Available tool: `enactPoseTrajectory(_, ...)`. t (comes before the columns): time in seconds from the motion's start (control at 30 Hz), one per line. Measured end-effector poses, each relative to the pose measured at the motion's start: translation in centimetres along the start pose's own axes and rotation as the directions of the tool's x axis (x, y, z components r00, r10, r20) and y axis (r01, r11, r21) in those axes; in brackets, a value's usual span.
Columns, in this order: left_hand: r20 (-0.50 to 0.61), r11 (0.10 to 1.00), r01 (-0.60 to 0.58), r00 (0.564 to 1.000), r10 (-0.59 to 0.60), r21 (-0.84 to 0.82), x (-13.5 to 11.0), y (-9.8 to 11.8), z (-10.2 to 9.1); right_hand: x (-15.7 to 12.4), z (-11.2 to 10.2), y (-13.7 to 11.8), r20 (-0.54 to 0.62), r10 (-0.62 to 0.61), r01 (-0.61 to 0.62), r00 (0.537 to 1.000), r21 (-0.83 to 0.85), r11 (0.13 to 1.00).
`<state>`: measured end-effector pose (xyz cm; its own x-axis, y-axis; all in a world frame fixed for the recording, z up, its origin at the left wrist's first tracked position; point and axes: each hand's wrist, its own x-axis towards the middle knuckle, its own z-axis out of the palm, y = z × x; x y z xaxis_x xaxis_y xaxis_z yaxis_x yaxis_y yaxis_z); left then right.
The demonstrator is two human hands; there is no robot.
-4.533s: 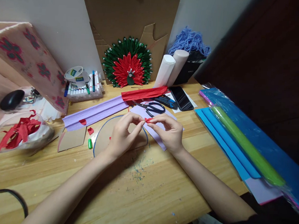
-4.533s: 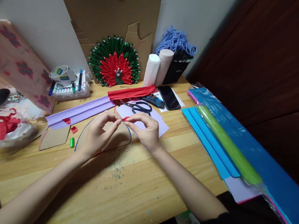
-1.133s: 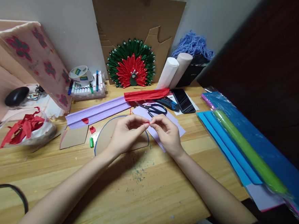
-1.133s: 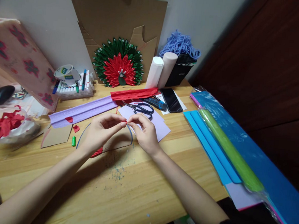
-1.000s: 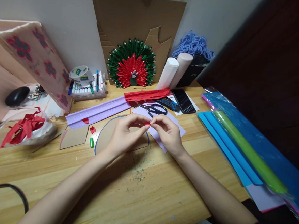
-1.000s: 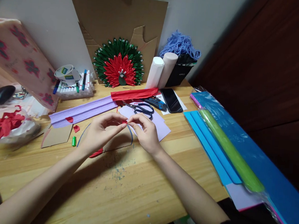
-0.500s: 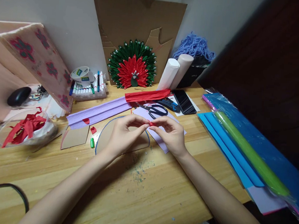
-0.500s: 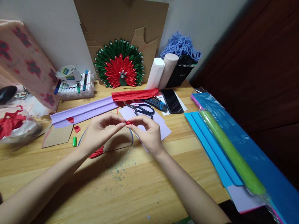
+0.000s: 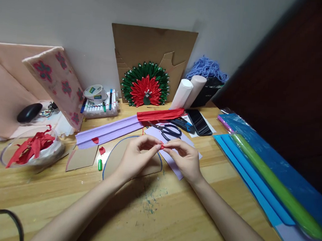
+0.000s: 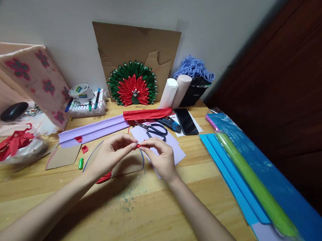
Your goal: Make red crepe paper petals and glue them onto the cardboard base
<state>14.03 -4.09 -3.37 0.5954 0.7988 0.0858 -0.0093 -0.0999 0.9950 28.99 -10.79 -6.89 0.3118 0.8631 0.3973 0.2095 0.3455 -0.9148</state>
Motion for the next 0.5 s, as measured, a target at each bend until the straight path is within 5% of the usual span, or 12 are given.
enactPoseTrajectory(0.5,0.053,0.995,-0.012,0.999,0.007,0.101,0.13,-0.04,-0.30,0.05,-0.14,-0.08,0.027,-0.041,0.044,0.999,-0.147,0.988)
